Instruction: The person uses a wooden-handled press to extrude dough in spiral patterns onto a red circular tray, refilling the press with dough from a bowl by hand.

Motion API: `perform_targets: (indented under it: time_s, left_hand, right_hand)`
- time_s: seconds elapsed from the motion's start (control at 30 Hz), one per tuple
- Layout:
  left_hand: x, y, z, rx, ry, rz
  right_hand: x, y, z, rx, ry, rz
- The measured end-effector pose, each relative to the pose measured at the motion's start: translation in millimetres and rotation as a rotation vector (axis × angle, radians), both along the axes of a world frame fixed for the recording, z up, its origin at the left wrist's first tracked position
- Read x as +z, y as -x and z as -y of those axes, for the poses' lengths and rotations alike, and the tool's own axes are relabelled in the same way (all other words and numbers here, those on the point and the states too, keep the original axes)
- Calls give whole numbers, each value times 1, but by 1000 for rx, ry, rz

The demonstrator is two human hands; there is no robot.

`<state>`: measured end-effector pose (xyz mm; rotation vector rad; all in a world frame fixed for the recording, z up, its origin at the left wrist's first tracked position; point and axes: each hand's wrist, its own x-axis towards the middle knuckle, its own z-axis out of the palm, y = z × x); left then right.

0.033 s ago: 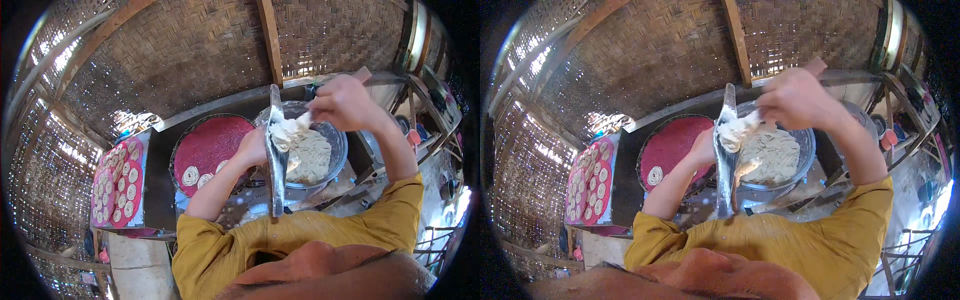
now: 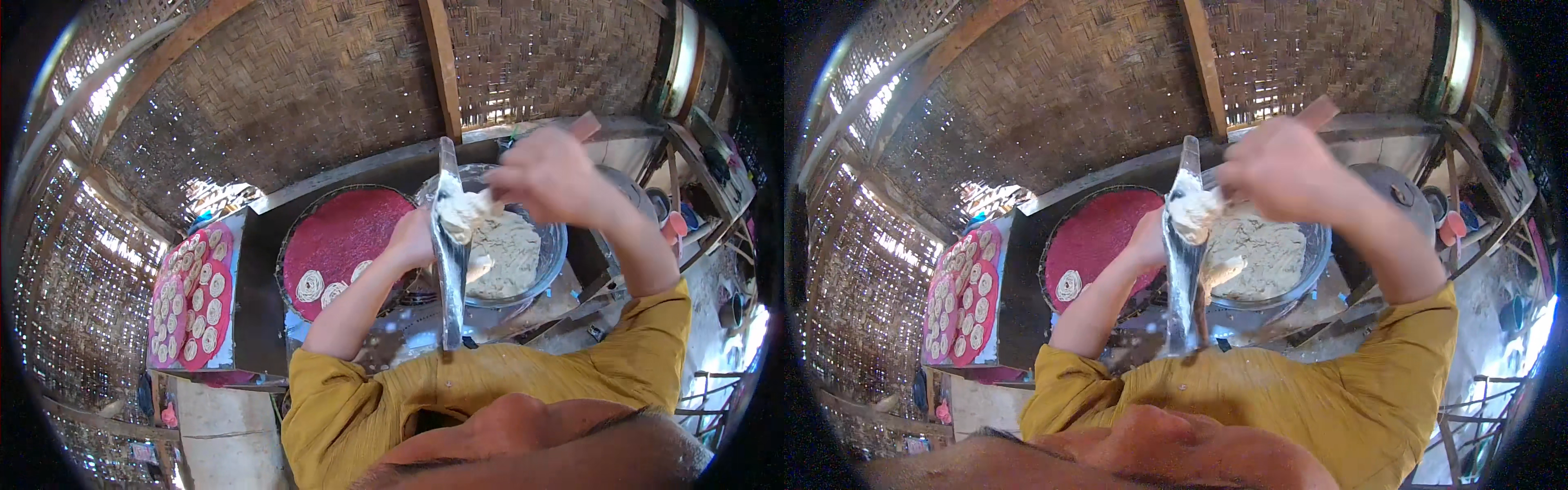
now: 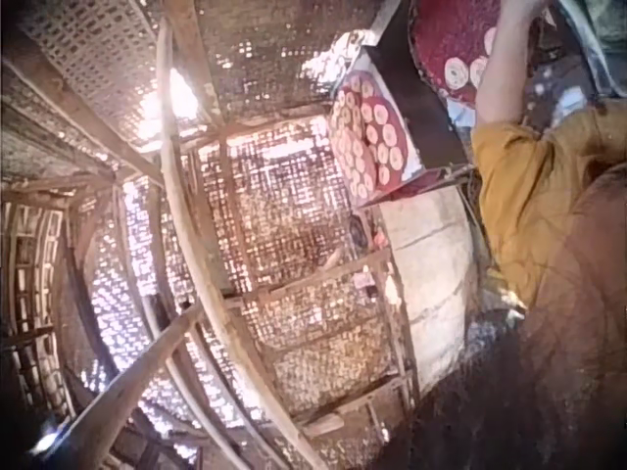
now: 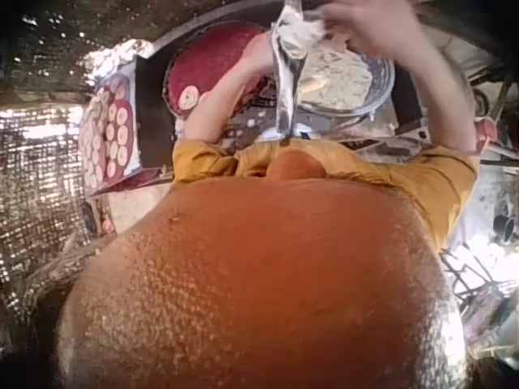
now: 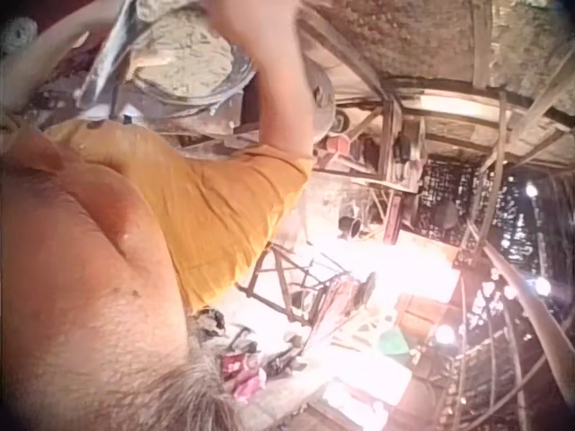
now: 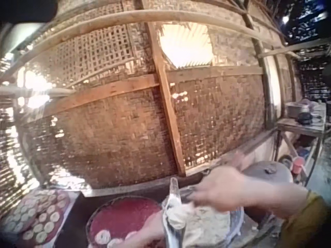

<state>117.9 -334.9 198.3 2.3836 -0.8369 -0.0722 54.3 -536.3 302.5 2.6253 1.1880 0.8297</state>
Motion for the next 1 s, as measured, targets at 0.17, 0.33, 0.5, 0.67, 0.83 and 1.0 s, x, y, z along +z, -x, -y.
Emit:
perform_targets:
  time_s: [0.17, 0.33, 0.5, 0.67, 0.83, 1.0]
  left_hand:
    - [-21, -8, 5, 12, 132, -24]
    - [-43, -34, -9, 142, 114, -17]
    - [-18, -15, 13, 151, 4, -8]
    - [-13, -9, 28, 108, -64, 107]
    - [-27, -19, 34, 126, -110, 59]
    - [-21, -40, 11, 84, 113, -11]
  right_hand:
    - [-47, 14, -10, 200, 174, 510]
    - [-1, 35, 44, 48, -155, 341]
    - [-4, 26, 56, 26, -222, 292]
    - [-21, 13, 40, 79, -86, 244]
    - [-50, 2, 22, 95, 49, 240]
    - [-31, 8, 64, 49, -225, 232]
